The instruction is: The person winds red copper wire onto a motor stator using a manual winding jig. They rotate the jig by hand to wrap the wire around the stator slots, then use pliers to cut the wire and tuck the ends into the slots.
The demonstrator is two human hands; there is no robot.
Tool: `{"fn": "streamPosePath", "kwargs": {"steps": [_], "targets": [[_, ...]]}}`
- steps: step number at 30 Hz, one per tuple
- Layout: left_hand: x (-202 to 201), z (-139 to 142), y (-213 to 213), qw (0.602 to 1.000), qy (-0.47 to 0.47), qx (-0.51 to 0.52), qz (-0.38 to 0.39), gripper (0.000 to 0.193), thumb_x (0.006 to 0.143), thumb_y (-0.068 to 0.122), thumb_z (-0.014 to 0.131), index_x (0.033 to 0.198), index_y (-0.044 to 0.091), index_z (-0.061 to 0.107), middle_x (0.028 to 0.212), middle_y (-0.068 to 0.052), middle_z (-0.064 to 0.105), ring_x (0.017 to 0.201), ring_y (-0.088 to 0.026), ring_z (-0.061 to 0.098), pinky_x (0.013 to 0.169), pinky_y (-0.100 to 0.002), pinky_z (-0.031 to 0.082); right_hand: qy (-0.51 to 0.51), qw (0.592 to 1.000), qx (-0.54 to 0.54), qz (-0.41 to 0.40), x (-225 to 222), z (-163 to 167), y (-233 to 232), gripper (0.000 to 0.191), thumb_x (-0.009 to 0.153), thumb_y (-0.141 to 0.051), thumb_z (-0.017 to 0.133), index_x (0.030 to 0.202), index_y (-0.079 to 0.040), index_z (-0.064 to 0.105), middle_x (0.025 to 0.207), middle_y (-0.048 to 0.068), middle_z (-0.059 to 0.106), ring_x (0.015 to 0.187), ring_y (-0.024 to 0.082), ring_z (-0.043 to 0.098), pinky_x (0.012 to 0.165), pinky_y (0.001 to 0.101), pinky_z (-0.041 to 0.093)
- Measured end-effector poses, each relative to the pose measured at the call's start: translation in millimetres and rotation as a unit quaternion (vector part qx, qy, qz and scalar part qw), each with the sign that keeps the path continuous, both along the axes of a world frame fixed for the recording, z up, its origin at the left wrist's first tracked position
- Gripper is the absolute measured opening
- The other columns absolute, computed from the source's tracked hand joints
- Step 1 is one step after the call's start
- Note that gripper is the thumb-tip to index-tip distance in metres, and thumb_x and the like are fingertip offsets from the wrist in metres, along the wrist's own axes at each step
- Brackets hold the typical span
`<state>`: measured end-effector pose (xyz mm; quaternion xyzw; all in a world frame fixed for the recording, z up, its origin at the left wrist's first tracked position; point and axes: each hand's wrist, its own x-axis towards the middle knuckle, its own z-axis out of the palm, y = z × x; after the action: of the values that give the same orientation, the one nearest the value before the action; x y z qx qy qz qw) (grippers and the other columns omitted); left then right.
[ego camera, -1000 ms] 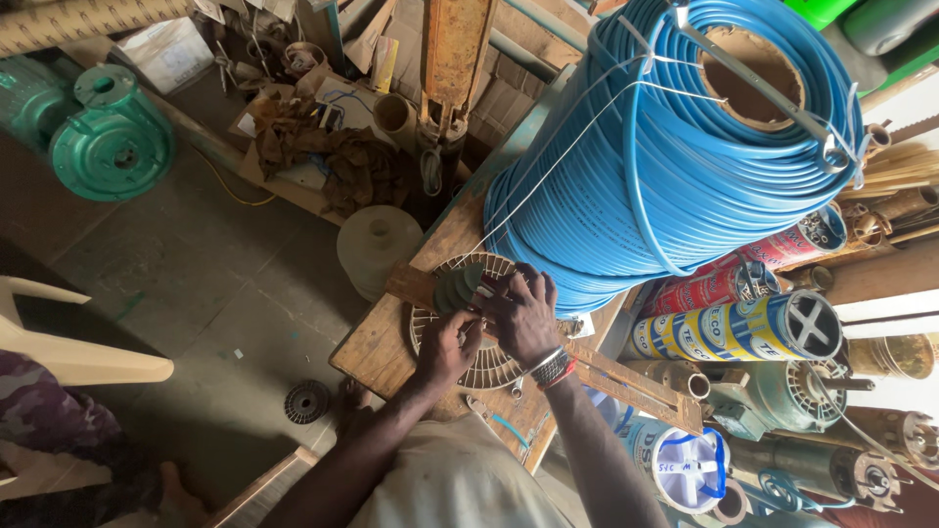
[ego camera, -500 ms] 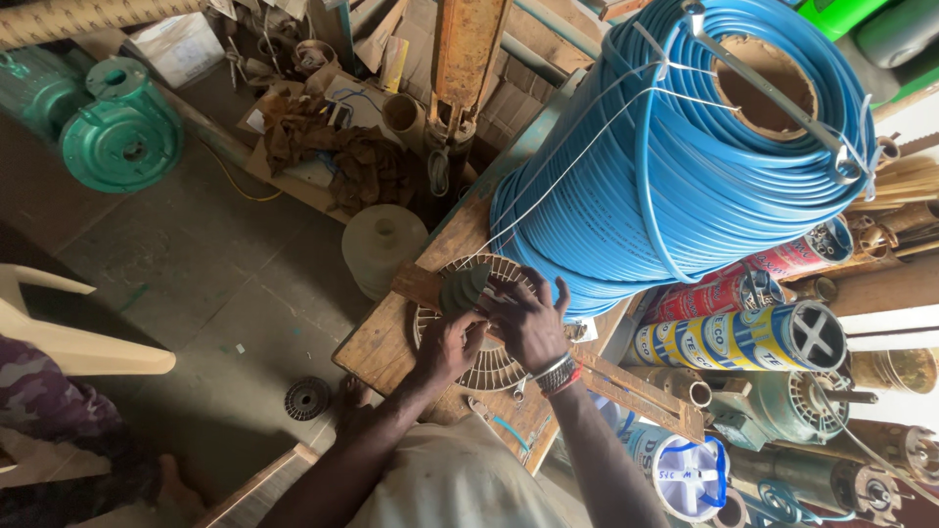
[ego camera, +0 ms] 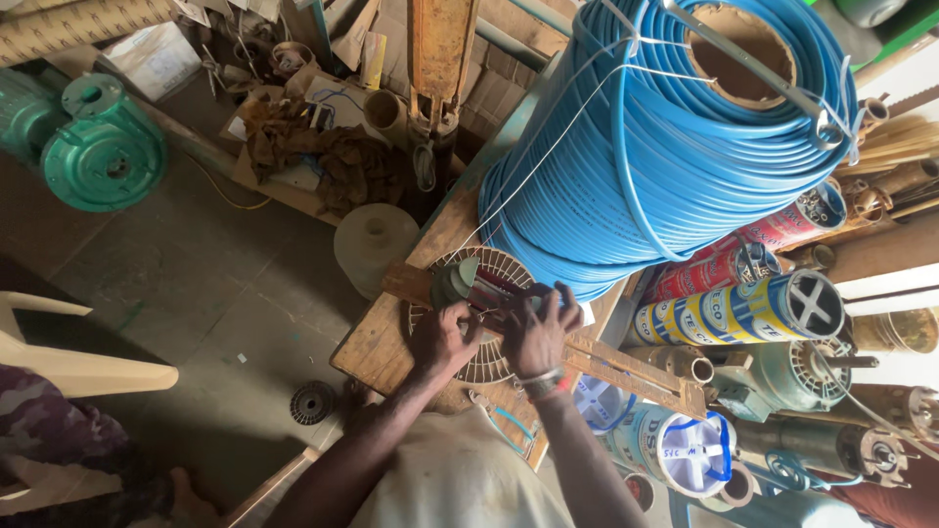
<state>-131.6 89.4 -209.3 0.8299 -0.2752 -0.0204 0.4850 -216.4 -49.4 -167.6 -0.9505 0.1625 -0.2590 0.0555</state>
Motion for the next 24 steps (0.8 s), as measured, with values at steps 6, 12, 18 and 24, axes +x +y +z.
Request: {"fn": "streamPosePath", "kwargs": {"steps": [6,12,18,24], "targets": [[2.7,22.3,16.4,0.998,0.024,0.035,-0.042,0.021,0.085,0.019,0.078,0.097,0.008,0.064,0.072,-0.010,0.068,0.065,-0.025,0.070,0.057,-0.037,0.053,0.105,0.957,0.263,0.059,-105.6,-41.2,-11.9,0.017,0.082,-0.020,0.079,0.089,-0.012,0.066,0.102,0.005,0.068,0.095,0.024,0.068,0.074,0.0404,0.060],[12.9,-19.7,-9.5,0.979,-0.099,0.012,-0.179,0.029,0.094,0.007,0.061,0.122,0.009,0.069,0.110,-0.013,0.074,0.099,-0.031,0.071,0.078,-0.039,0.060,0.362,0.904,0.227,0.022,-154.5,-113.5,19.3,0.032,0.074,-0.026,0.085,0.098,-0.012,0.068,0.118,0.005,0.056,0.110,0.030,0.058,0.080,0.0434,0.057],[28.5,-31.2,-11.3,0.969,-0.157,0.089,-0.172,0.028,0.090,0.006,0.061,0.116,0.006,0.072,0.113,-0.021,0.070,0.104,-0.036,0.069,0.080,-0.042,0.059,0.358,0.918,0.149,0.076,-138.4,-136.7,31.2,0.018,0.081,-0.019,0.073,0.098,-0.016,0.079,0.126,0.014,0.051,0.105,0.037,0.058,0.088,0.0469,0.055],[44.2,22.6,8.1,0.960,-0.178,0.096,-0.195,0.009,0.090,0.006,0.064,0.094,0.008,0.071,0.087,-0.007,0.074,0.077,-0.024,0.073,0.059,-0.037,0.058,0.460,0.838,0.283,0.070,-147.4,-117.6,10.5,0.018,0.080,-0.012,0.067,0.097,-0.012,0.075,0.103,0.009,0.066,0.103,0.027,0.064,0.090,0.0432,0.055]]}}
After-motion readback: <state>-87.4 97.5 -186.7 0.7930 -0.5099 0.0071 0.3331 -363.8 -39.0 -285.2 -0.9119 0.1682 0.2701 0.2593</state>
